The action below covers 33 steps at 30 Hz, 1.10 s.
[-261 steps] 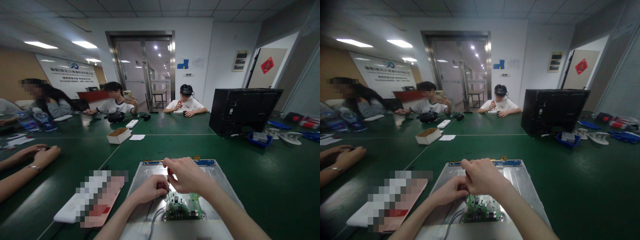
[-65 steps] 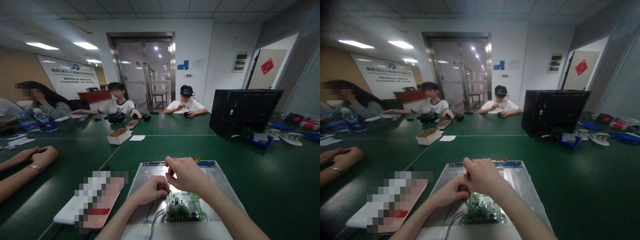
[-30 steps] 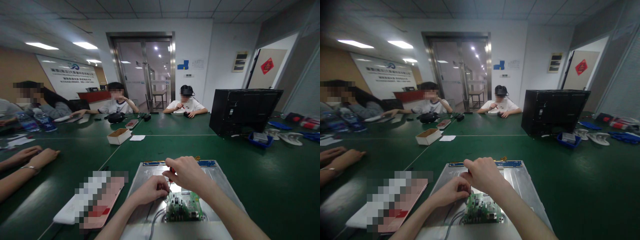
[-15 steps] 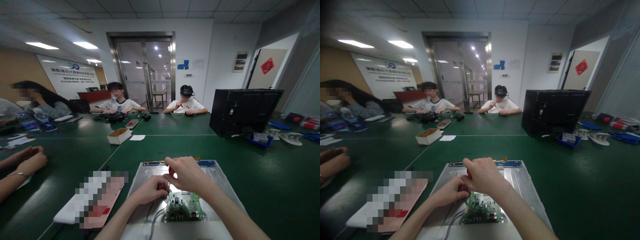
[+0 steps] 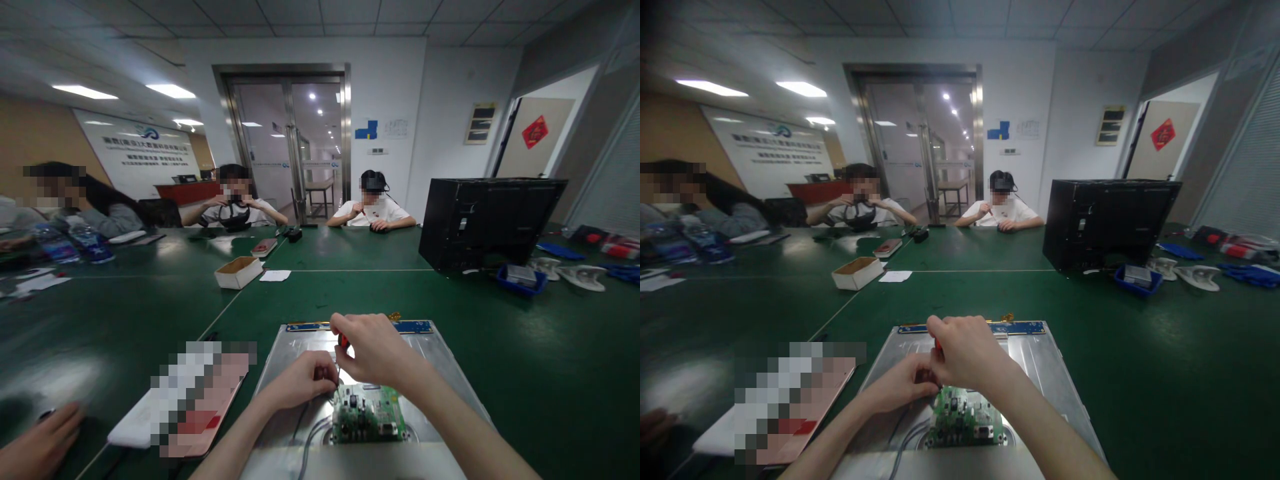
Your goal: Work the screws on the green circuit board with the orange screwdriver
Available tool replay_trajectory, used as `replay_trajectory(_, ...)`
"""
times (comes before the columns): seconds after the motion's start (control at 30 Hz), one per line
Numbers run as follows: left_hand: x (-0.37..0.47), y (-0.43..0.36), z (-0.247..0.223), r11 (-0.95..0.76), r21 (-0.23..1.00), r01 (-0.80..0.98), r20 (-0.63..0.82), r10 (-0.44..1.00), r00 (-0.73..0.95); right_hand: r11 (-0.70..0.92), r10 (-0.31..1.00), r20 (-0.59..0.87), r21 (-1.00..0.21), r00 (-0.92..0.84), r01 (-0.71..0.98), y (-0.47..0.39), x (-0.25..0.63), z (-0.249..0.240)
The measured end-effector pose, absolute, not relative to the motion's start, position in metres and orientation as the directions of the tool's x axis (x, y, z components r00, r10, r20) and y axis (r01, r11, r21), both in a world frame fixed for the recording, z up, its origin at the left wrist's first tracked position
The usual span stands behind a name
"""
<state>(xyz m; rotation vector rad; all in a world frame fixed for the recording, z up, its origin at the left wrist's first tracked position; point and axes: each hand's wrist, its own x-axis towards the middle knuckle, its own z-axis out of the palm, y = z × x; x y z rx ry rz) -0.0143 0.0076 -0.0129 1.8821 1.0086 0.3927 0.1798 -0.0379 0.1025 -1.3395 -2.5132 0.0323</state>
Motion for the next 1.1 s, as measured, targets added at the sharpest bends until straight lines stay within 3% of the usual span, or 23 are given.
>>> replay_trajectory(0.3, -0.0135, 0.0019, -0.0069, -0.223, 0.844, 0.487, -0.131, 0.795, 0.592, 0.549, 0.821, 0.264, -0.119, -0.507, 0.827, -0.0335, 0.1793, 0.0973)
replay_trajectory(0.6, -0.0135, 0.0064, -0.0105, -0.229, 0.864, 0.448, -0.118, 0.774, 0.622, 0.622, 0.775, 0.289, -0.186, -0.562, 0.761, -0.0372, 0.1801, 0.099)
replay_trajectory(1.1, -0.0134, 0.0034, -0.0063, -0.224, 0.843, 0.489, -0.137, 0.79, 0.597, 0.535, 0.83, 0.229, -0.069, -0.508, 0.842, -0.0349, 0.1776, 0.0999)
